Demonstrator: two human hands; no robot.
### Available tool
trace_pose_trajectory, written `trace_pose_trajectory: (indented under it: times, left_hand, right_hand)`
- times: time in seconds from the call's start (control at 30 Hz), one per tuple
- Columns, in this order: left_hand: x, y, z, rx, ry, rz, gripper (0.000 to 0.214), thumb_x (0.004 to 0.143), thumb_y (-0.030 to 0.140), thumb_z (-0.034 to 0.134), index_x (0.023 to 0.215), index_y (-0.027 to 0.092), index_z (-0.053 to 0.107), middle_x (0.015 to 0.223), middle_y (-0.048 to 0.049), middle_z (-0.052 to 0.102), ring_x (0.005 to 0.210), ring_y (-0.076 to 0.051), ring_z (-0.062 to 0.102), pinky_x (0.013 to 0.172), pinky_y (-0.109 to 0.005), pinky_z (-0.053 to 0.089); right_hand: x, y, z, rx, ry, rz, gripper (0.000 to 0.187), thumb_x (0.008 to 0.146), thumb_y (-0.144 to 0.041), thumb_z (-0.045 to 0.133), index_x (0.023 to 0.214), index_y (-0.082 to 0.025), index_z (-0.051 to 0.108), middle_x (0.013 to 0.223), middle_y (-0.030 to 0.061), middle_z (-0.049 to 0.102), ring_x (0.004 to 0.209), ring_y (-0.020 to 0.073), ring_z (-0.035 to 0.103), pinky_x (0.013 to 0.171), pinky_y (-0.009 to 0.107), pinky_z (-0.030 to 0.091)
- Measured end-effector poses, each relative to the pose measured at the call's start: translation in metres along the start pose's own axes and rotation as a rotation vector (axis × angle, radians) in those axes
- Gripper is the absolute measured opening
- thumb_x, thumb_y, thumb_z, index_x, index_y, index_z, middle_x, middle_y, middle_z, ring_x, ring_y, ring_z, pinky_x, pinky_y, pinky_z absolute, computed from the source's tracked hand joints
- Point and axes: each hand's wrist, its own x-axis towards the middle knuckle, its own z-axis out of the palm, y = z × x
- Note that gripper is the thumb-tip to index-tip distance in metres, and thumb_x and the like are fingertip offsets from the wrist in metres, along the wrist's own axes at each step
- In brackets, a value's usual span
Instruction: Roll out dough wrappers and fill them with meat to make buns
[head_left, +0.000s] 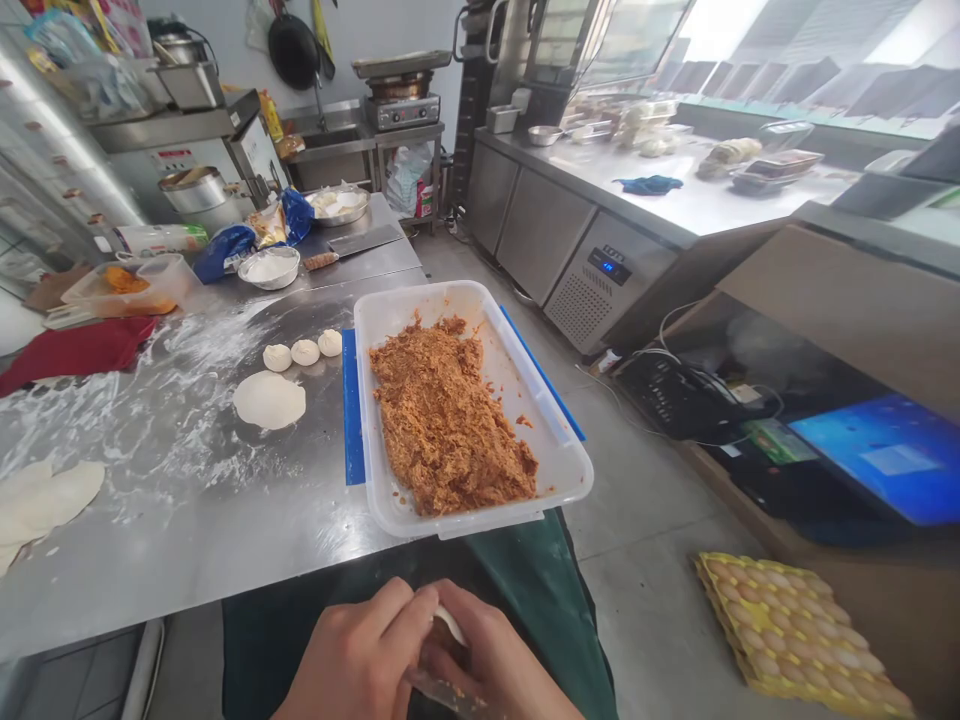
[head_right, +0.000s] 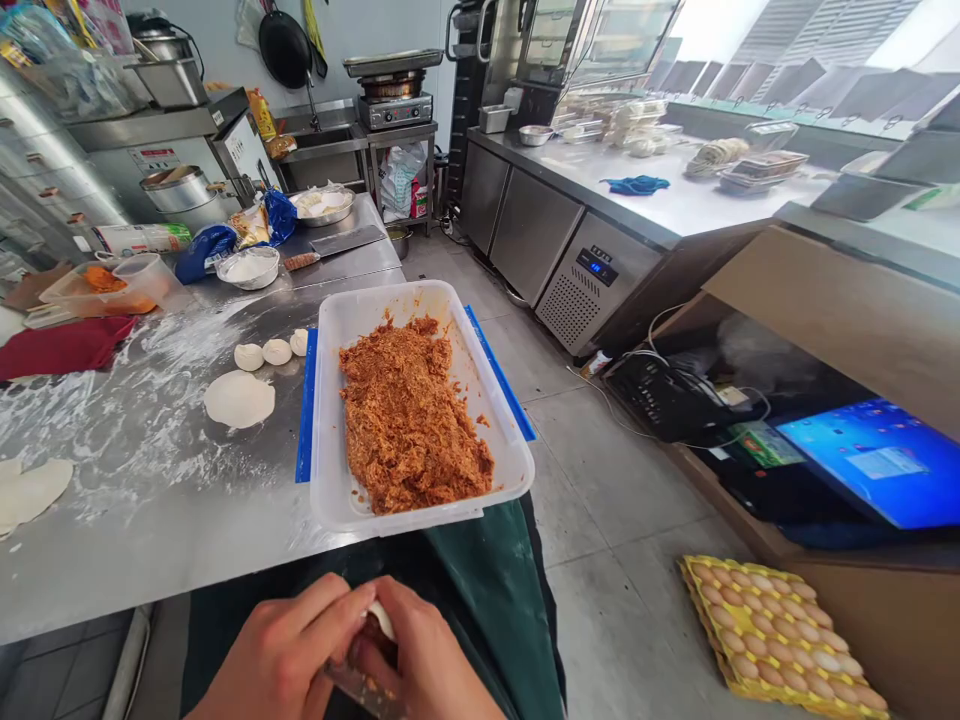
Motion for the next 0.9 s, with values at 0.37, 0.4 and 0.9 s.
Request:
trace_pose_trajectory:
  times: [0.37, 0.4, 0.9]
  left_hand:
    - [0.002, 0.003, 0.003, 0.079, 0.002, 0.026, 0.017, 0.096, 0.015, 0.043, 0.101, 0.022, 0.057, 0.078, 0.0006, 0.057, 0.05, -0.015, 0.057, 0.042, -0.03, 0.043]
    - [0.001, 0.004, 0.003, 0.064, -0.007, 0.014, 0.016, 0.096, 0.015, 0.043, 0.097, 0.023, 0.056, 0.078, 0.0009, 0.056, 0.05, -0.015, 0.056, 0.043, -0.03, 0.042]
    - [-0.001, -0.005, -0.003, -0.094, 0.054, -0.082, 0.032, 0.1, 0.013, 0.046, 0.13, 0.023, 0.055, 0.104, -0.0035, 0.068, 0.085, -0.015, 0.073, 0.071, -0.025, 0.06]
  right_hand:
    - [0.006, -0.021, -0.006, -0.235, -0.027, 0.142, 0.009, 0.085, -0.02, 0.059, 0.09, -0.019, 0.067, 0.086, 0.0028, 0.074, 0.077, 0.0186, 0.061, 0.064, 0.029, 0.038]
    - [0.006, -0.022, -0.007, -0.231, -0.026, 0.151, 0.012, 0.086, -0.02, 0.059, 0.092, -0.019, 0.068, 0.087, 0.0031, 0.075, 0.078, 0.0193, 0.063, 0.065, 0.029, 0.039]
    - [0.001, -0.011, -0.022, 0.386, -0.188, -0.01, 0.04, 0.097, -0.05, 0.066, 0.121, -0.02, 0.059, 0.104, 0.003, 0.065, 0.095, 0.0193, 0.057, 0.085, 0.033, 0.044]
